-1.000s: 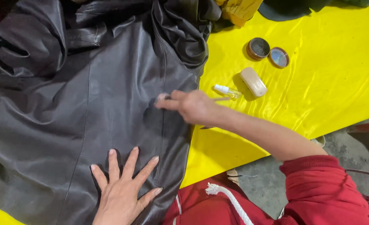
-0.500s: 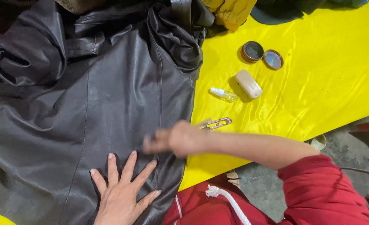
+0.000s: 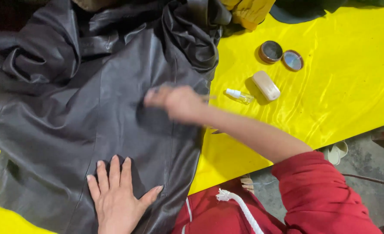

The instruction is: The person cleans a black leather jacket laid on a yellow table. They apply a liquid from a small bottle, use a hairdryer to dry the surface, and repeatedly brush and wipe the jacket with a brush and cloth. The person also uses a small metal tool to scrape or pick at seams and creases.

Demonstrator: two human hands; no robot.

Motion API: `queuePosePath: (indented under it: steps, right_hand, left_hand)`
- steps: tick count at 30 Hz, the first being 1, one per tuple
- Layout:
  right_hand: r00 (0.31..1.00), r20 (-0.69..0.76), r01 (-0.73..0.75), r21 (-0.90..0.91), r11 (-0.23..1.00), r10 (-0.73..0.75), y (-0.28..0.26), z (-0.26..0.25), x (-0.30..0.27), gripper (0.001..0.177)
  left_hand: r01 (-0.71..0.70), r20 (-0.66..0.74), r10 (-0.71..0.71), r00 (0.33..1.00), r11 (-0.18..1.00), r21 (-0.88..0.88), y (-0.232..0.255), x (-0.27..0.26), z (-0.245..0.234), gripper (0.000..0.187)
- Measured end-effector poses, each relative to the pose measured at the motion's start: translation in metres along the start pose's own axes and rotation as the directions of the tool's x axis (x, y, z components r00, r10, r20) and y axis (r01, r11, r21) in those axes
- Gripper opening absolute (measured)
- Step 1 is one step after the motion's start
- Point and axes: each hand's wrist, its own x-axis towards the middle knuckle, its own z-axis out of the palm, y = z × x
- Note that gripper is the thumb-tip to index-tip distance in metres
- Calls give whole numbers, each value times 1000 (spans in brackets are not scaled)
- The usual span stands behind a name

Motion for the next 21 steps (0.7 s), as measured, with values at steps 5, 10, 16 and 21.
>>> queuePosePath:
  steps: [5,10,16,21]
  right_hand:
    - [962,162,212,70,975,-221,-64,-12,-19,78]
    - [995,4,96,-9,995,-96,-41,15,15,67]
    - [917,248,277,167,946,-313,-77,23,17,75]
    - [999,27,15,88,996,-18,-70,-3,44,75]
  left_hand:
    - [15,-27,-15,1000,1000,5,1,2,4,119]
    - [-18,-53,18,998,1000,2,4,-3,-9,113]
    - [-24,-94,27,995,999,38,4,2,-7,113]
    - [-34,-70,34,997,999,-2,4,2,-9,111]
